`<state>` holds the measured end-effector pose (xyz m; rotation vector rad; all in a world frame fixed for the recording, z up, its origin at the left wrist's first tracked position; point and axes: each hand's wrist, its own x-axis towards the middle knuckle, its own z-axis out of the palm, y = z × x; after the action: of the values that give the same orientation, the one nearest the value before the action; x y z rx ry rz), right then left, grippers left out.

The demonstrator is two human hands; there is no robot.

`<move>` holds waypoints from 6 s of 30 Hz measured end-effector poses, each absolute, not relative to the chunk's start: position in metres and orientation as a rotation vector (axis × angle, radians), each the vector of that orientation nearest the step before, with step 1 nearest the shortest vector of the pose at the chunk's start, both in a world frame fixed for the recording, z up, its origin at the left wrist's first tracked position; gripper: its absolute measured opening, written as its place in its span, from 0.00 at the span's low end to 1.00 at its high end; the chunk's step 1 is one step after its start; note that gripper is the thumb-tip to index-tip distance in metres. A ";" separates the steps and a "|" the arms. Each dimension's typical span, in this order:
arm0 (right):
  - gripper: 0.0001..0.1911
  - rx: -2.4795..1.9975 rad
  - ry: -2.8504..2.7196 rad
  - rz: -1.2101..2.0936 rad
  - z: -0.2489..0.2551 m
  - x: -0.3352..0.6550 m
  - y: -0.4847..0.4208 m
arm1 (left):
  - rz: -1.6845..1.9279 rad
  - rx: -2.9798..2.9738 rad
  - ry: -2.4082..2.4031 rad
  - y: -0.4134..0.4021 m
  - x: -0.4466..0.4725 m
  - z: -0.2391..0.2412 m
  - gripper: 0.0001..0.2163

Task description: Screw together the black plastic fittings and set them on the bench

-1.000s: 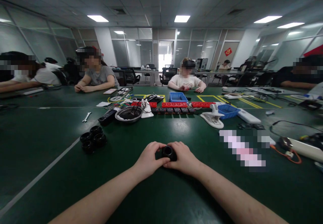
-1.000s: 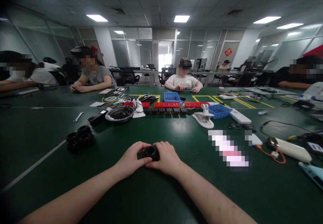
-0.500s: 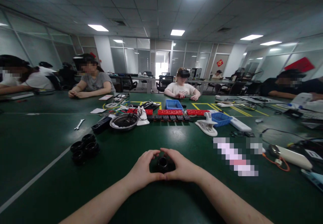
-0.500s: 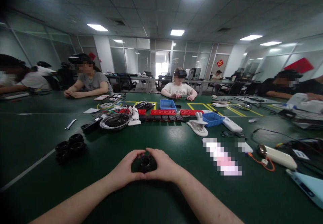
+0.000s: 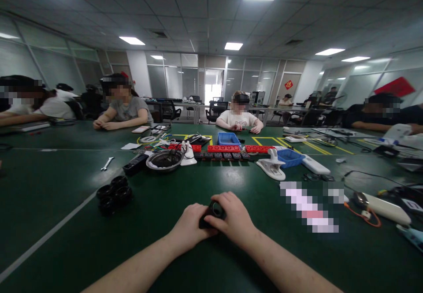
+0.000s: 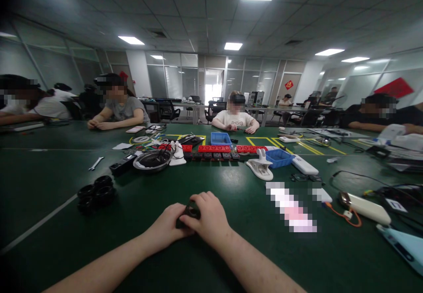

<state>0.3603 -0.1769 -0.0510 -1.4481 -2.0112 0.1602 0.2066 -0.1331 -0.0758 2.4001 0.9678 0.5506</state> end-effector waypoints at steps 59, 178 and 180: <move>0.17 -2.496 -1.280 0.292 -0.062 0.522 -0.122 | 0.287 2.518 1.124 -0.126 0.184 -0.069 0.19; 0.19 -1.888 -1.211 0.150 -0.100 0.524 -0.113 | -0.088 1.896 2.432 0.018 0.013 -0.008 0.25; 0.19 -1.873 -1.212 0.156 -0.101 0.525 -0.112 | -0.106 1.951 2.391 0.017 0.019 -0.005 0.23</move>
<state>0.5246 -0.1121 -0.1007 -1.8730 -1.2115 0.1561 0.0191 0.0173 -0.0052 1.9507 2.3908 -0.1060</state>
